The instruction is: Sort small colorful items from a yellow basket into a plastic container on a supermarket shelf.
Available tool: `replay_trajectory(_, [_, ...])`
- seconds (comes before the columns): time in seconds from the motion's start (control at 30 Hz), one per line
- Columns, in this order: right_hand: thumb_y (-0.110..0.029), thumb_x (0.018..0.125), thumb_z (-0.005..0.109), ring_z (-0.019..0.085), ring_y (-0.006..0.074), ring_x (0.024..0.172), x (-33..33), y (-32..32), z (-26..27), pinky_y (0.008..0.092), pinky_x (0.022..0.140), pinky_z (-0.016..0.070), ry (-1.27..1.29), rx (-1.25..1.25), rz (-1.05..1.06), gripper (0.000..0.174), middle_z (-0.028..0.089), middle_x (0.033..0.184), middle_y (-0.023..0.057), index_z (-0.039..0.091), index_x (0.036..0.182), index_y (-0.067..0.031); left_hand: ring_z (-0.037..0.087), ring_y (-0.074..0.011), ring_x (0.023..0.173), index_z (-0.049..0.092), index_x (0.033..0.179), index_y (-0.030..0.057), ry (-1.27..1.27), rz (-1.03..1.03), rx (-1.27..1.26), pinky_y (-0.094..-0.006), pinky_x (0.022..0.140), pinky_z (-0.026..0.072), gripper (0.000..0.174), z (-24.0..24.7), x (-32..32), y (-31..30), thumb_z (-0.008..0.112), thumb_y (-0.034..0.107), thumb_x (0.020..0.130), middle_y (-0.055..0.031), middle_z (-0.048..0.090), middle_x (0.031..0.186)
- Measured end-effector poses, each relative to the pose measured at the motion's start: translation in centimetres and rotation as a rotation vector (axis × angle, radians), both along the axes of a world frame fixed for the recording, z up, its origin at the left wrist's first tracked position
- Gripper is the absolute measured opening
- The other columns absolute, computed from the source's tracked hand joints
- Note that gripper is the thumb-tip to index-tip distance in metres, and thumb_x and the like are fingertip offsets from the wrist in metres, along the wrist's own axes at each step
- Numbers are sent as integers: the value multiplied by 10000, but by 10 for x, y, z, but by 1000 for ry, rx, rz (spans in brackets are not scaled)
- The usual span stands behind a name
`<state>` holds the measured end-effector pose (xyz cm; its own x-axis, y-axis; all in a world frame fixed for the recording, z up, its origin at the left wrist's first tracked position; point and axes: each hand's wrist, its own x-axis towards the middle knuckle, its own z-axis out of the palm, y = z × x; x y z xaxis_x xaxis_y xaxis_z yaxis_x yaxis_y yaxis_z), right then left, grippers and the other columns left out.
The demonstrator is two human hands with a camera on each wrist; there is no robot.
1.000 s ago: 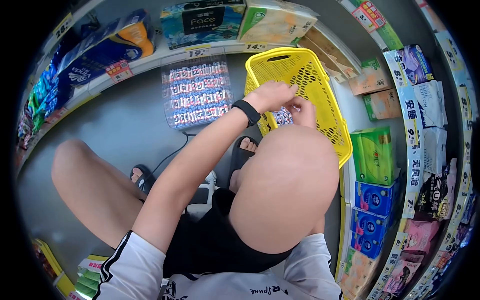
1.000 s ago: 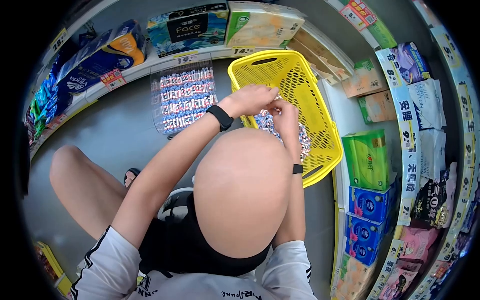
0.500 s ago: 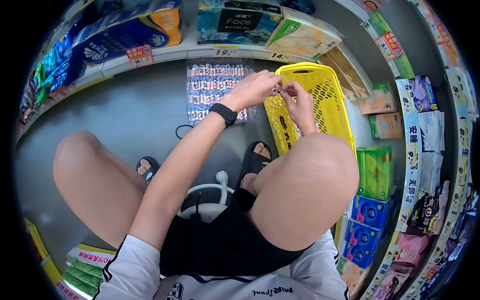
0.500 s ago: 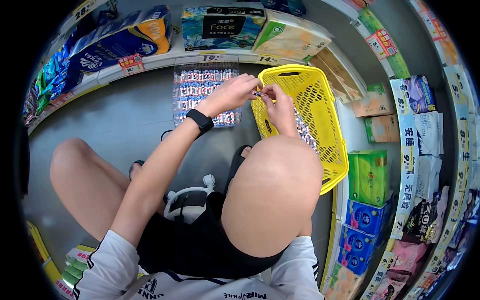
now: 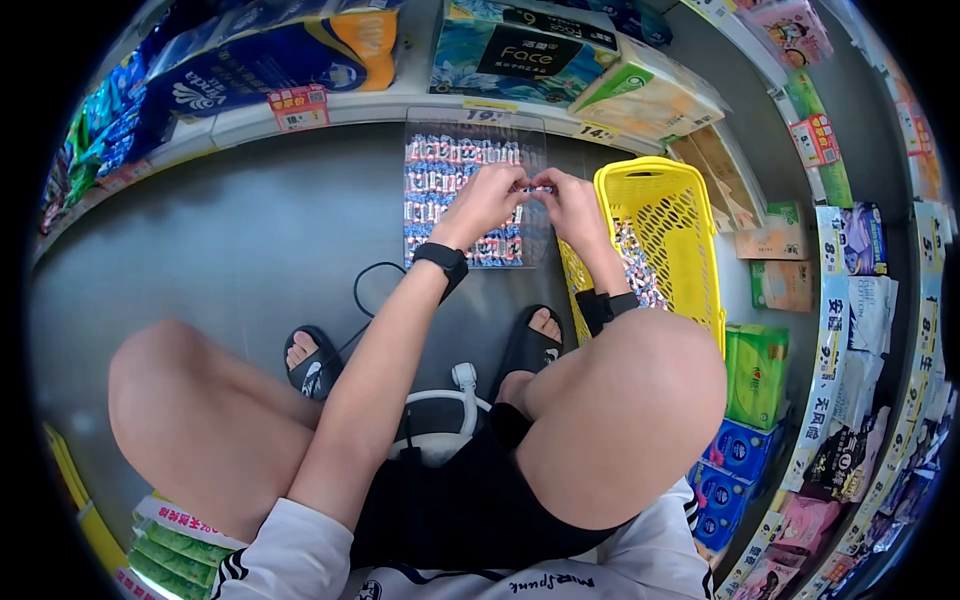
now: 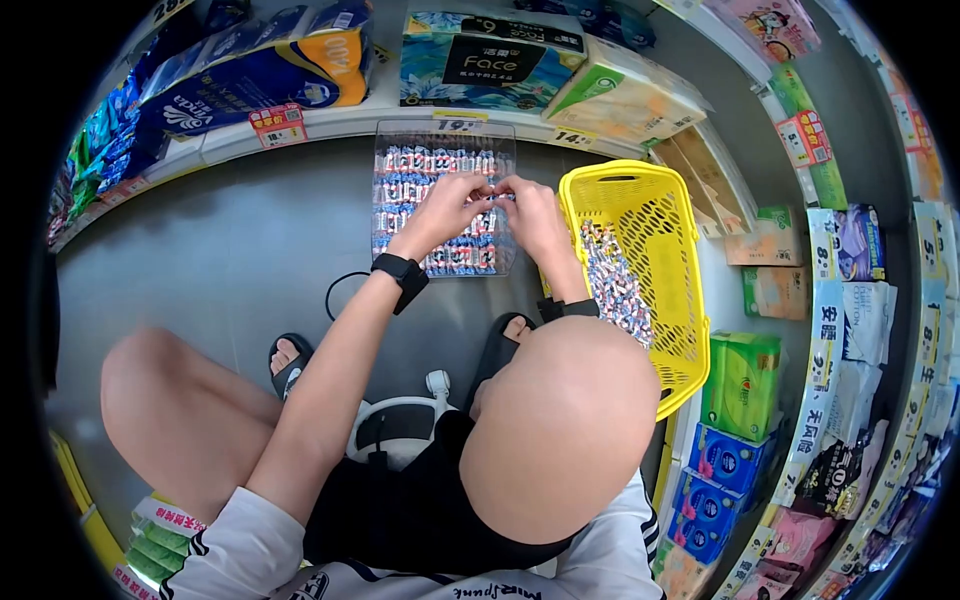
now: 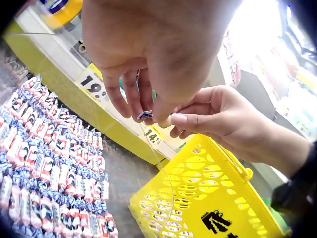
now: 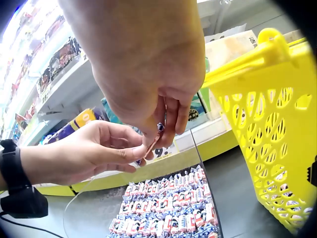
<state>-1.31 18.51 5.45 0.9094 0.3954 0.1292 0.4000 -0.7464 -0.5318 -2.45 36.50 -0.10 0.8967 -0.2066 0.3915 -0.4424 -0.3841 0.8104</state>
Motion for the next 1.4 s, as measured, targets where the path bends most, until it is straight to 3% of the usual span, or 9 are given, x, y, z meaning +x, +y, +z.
replay_trajectory(0.27, [-38,840,724,653,432,1004,27,33,-19,497,851,535,-113,-45,192,200,678,1044,185,667,1031,-35,671,-419,902,683,924,-27,181,158,-91,-489,796,529,163,-39,5,13,760,79,826,-232,689,938])
replay_trajectory(0.33, [-68,857,730,650,426,1016,28,44,-28,501,841,541,-91,-17,162,236,648,1055,199,649,1076,-30,698,-327,773,679,906,-41,237,361,-80,-419,719,560,180,-44,3,11,772,99,844,-184,689,858])
replay_trajectory(0.4, [-132,873,750,656,426,1005,28,53,-40,510,824,543,-48,-26,-83,285,645,1079,227,632,1106,-18,694,-336,784,668,906,-49,255,414,-107,-430,723,556,169,-46,0,13,756,80,842,-196,687,856])
replay_trajectory(0.47, [-187,892,752,695,405,957,32,60,-51,489,804,559,-20,-67,-118,292,695,1043,231,659,1105,-11,665,-450,925,642,961,-61,330,544,-86,-507,809,532,178,-45,-2,16,724,58,858,-263,671,963])
replay_trajectory(0.53, [-202,892,750,731,383,894,36,69,-61,454,793,574,308,41,-157,287,742,971,215,696,1104,-16,659,-464,928,625,986,-65,326,551,-53,-519,815,533,180,-51,0,18,704,41,864,-270,660,990])
replay_trajectory(1.0, [-170,848,769,760,217,816,86,88,-138,343,747,594,479,306,-164,320,770,906,156,731,1110,11,605,-468,1055,611,1163,-68,350,483,-117,-521,912,506,352,-72,15,31,711,17,836,-284,585,1135])
replay_trajectory(1.1, [-187,823,806,754,189,806,94,97,-143,330,718,589,433,259,-232,346,772,868,144,738,1086,27,563,-438,1176,544,1332,-100,351,538,50,-491,993,492,573,-73,15,26,718,-12,792,-268,525,1291])
replay_trajectory(1.23, [-201,784,848,755,222,756,107,106,-151,347,706,586,392,206,-308,364,774,845,145,746,1048,28,469,-393,1347,500,1368,-118,315,586,473,-438,1055,481,714,-74,15,26,776,-10,718,-252,493,1420])
replay_trajectory(1.4, [-176,789,846,762,208,753,102,123,-155,330,711,590,262,143,-274,339,777,836,139,751,1055,13,364,-356,1473,444,1457,-71,385,566,631,-422,1132,419,840,-81,11,28,811,87,718,-205,409,1556])
